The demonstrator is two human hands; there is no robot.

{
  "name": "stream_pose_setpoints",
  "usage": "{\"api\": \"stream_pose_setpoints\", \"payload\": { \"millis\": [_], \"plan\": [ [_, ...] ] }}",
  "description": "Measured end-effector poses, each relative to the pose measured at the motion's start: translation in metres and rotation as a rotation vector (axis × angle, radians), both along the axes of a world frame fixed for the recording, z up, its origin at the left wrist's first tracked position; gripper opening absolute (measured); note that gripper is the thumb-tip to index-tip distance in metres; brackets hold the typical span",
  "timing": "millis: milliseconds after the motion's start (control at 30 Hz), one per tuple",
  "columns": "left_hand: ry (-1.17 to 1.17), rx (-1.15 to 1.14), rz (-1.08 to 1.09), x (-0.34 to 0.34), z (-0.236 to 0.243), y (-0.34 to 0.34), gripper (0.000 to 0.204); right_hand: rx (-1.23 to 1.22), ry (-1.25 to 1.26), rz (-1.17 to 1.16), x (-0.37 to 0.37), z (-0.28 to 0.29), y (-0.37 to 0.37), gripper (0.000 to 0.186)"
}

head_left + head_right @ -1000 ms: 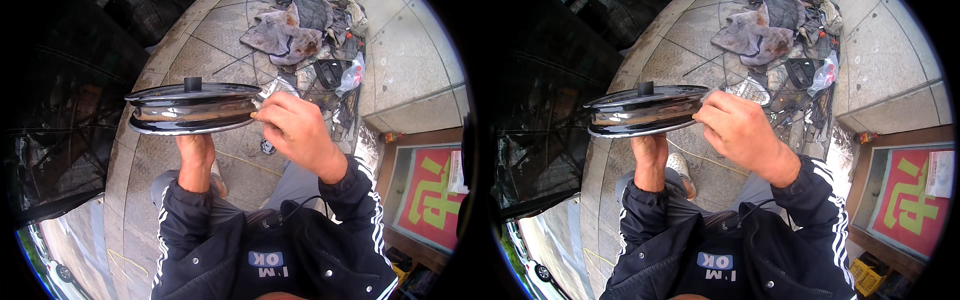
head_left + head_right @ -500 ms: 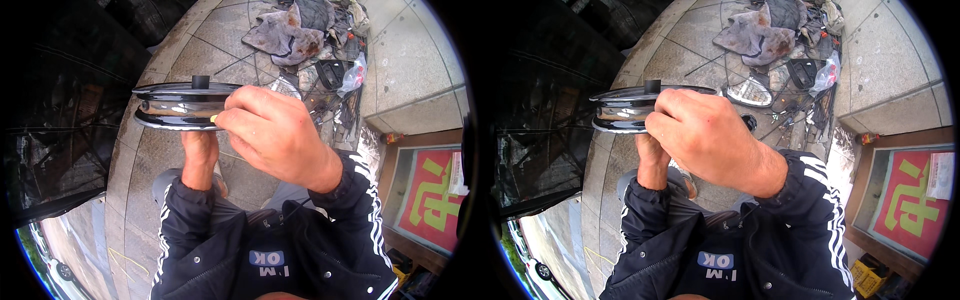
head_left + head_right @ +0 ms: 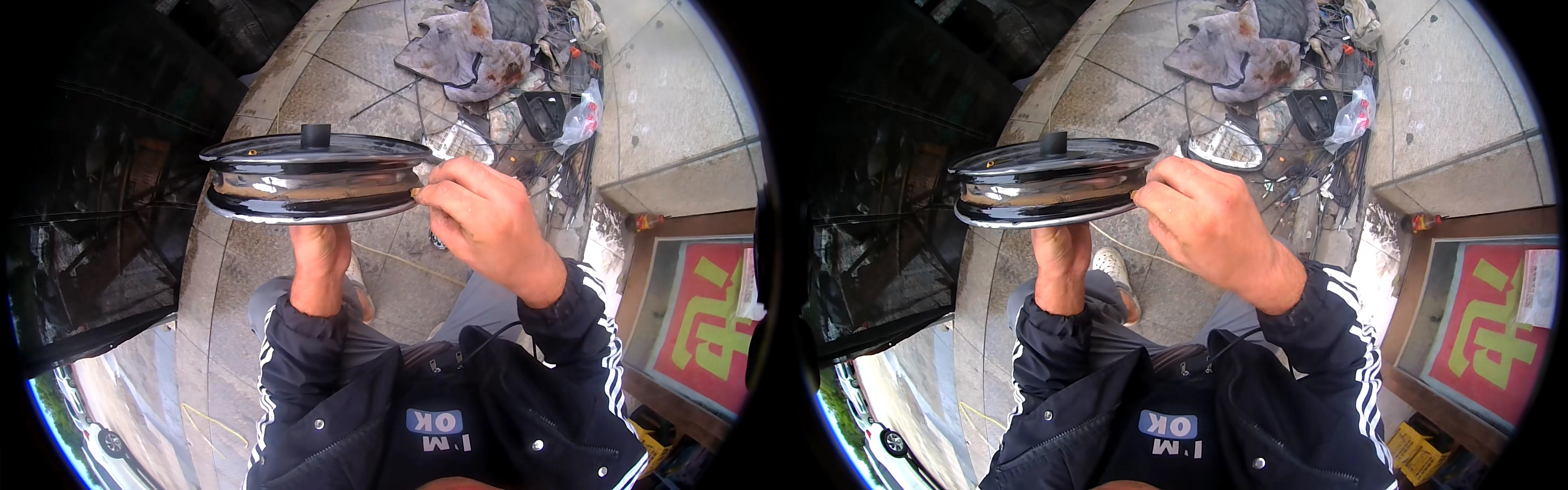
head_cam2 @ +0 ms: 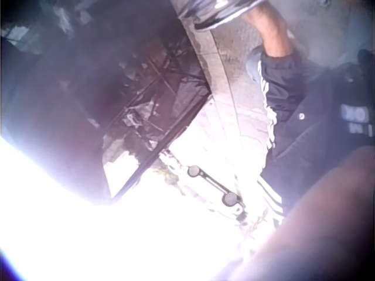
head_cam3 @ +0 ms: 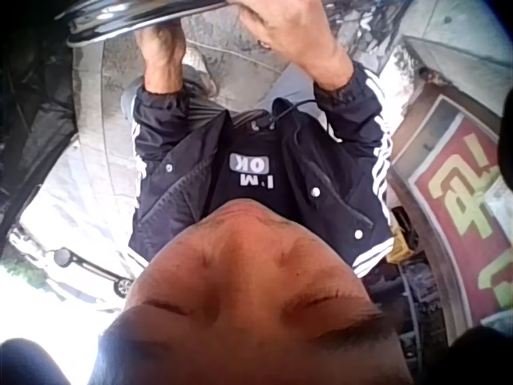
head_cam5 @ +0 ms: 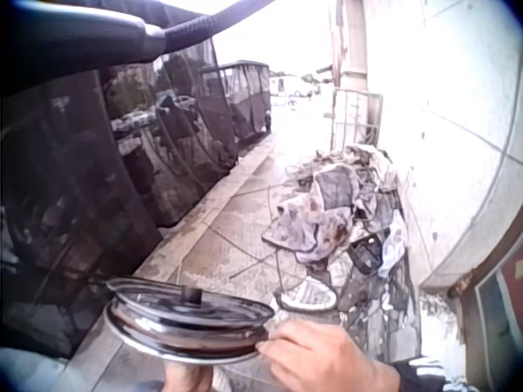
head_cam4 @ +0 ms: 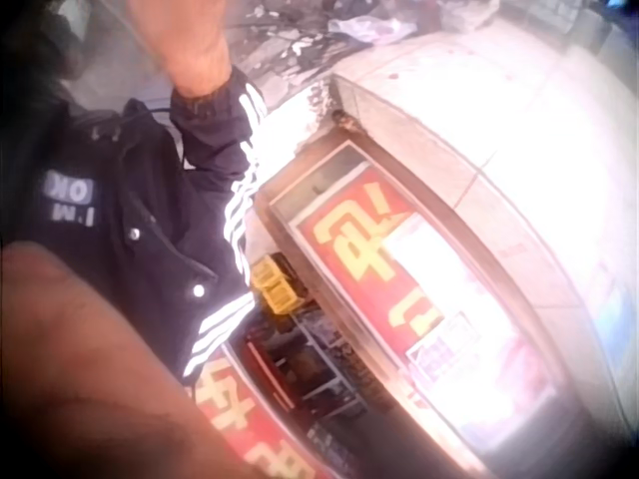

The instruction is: The person opens a can of black paint and pours some into the lid. They then use a small stick to apply the black paint to a curved, chrome-finished car part, covering its surface.

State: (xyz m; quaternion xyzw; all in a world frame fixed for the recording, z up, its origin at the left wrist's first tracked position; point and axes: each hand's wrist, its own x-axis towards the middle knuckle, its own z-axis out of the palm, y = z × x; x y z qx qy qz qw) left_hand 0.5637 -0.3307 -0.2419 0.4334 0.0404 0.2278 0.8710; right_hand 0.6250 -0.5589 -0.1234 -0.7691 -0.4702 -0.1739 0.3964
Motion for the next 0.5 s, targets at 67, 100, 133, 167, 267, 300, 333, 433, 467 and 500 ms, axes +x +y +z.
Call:
{"api": "stream_pose_setpoints", "payload": {
  "millis": [67,100,133,167,267,300,333,433,467,500],
  "plan": [
    [-0.019,-0.051,0.002,-0.003,0.002,0.000,0.055,0.000,0.033,-0.027,0.002,-0.011,-0.003,0.026],
    [-0.027,-0.076,0.005,-0.004,0.003,0.003,0.057,-0.005,0.045,-0.053,0.008,-0.020,-0.004,0.024],
    [-0.021,-0.064,0.018,-0.006,-0.001,0.009,0.055,-0.025,0.069,-0.084,0.011,-0.030,-0.008,0.023],
    [-0.005,-0.068,0.022,-0.007,0.004,0.012,0.054,0.027,0.214,-0.117,0.015,-0.047,-0.015,0.018],
    [0.006,-0.070,0.064,-0.015,0.014,0.025,0.052,0.037,0.691,-0.279,0.016,-0.148,-0.038,0.015],
    [0.045,-0.065,0.088,-0.017,0.014,0.030,0.052,0.031,0.815,-0.335,0.014,-0.206,-0.044,0.015],
    [0.072,-0.092,0.083,-0.021,0.015,0.033,0.053,-0.093,0.867,-0.410,0.010,-0.262,-0.048,0.016],
    [0.154,-0.147,0.097,-0.024,0.018,0.035,0.055,-0.363,0.831,-0.606,0.000,-0.417,-0.064,0.015],
    [0.182,-0.193,0.092,-0.026,0.015,0.035,0.054,-0.423,0.821,-0.664,-0.002,-0.441,-0.060,0.014],
    [0.205,-0.239,0.085,-0.028,0.015,0.034,0.054,-0.481,0.806,-0.724,0.000,-0.459,-0.055,0.014]
  ]
}}
